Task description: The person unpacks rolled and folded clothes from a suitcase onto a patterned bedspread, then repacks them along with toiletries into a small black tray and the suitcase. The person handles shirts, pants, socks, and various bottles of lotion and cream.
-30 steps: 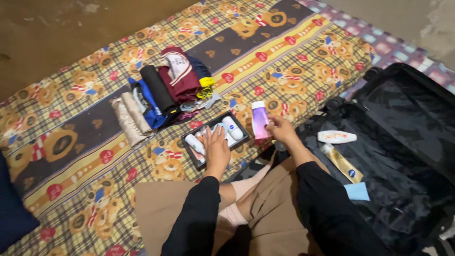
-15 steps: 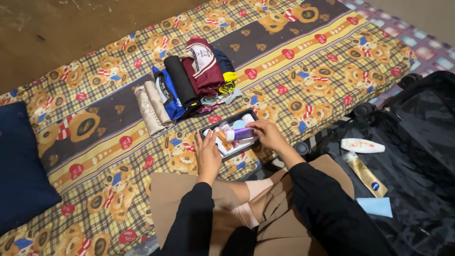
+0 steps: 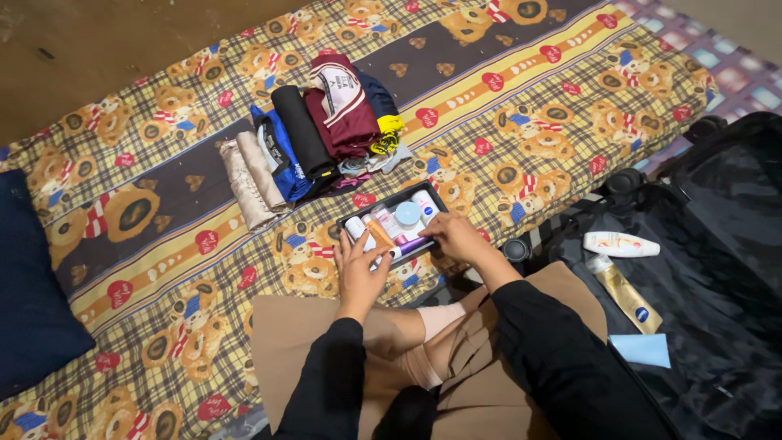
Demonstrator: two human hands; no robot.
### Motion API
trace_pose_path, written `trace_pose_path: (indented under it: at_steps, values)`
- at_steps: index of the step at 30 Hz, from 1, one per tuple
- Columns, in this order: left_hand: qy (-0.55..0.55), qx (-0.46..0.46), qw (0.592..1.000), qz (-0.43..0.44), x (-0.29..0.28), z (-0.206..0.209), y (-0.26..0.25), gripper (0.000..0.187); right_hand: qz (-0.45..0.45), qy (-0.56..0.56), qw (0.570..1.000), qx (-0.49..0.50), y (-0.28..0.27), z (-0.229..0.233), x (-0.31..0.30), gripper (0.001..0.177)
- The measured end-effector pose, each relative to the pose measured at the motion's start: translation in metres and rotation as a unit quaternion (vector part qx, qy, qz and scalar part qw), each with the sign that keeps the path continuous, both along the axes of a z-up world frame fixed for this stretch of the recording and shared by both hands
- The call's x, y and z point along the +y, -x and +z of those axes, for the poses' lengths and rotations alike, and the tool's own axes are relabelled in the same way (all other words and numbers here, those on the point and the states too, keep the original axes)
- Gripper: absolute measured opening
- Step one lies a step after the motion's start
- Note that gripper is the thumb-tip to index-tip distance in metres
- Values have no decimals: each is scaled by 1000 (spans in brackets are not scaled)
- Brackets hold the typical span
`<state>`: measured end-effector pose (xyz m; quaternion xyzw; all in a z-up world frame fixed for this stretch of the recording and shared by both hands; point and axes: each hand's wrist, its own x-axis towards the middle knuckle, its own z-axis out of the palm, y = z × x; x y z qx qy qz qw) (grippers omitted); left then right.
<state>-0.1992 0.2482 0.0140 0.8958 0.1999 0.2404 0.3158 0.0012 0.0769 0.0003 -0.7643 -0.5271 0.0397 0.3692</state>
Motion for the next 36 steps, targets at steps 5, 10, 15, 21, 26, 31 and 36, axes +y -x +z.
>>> trace_pose_path:
  at_steps: [5,10,15,21,26,31,36]
  values:
    - [-22,17,1000,3,-3,-3,-2,17,-29,12,1000,4,9,0,2,28]
    - [-31,33,999,18,-4,-6,-5,16,-4,8,1000,21,8,-3,0,29]
    - [-22,29,999,19,-6,-5,-4,15,-13,1,999,37,9,-4,-6,34]
    - [-21,-17,1000,-3,-20,7,-15,18,-113,-19,984,137,8,11,-25,40]
    - [-20,-37,998,-50,-53,15,-43,19,-234,-18,961,144,1,13,-62,40]
    - [-8,-42,992,-117,-105,15,-83,23,-327,-78,929,156,-4,11,-124,35]
    - [-3,-40,982,-186,-167,21,-118,23,-397,-100,888,210,-2,17,-179,31]
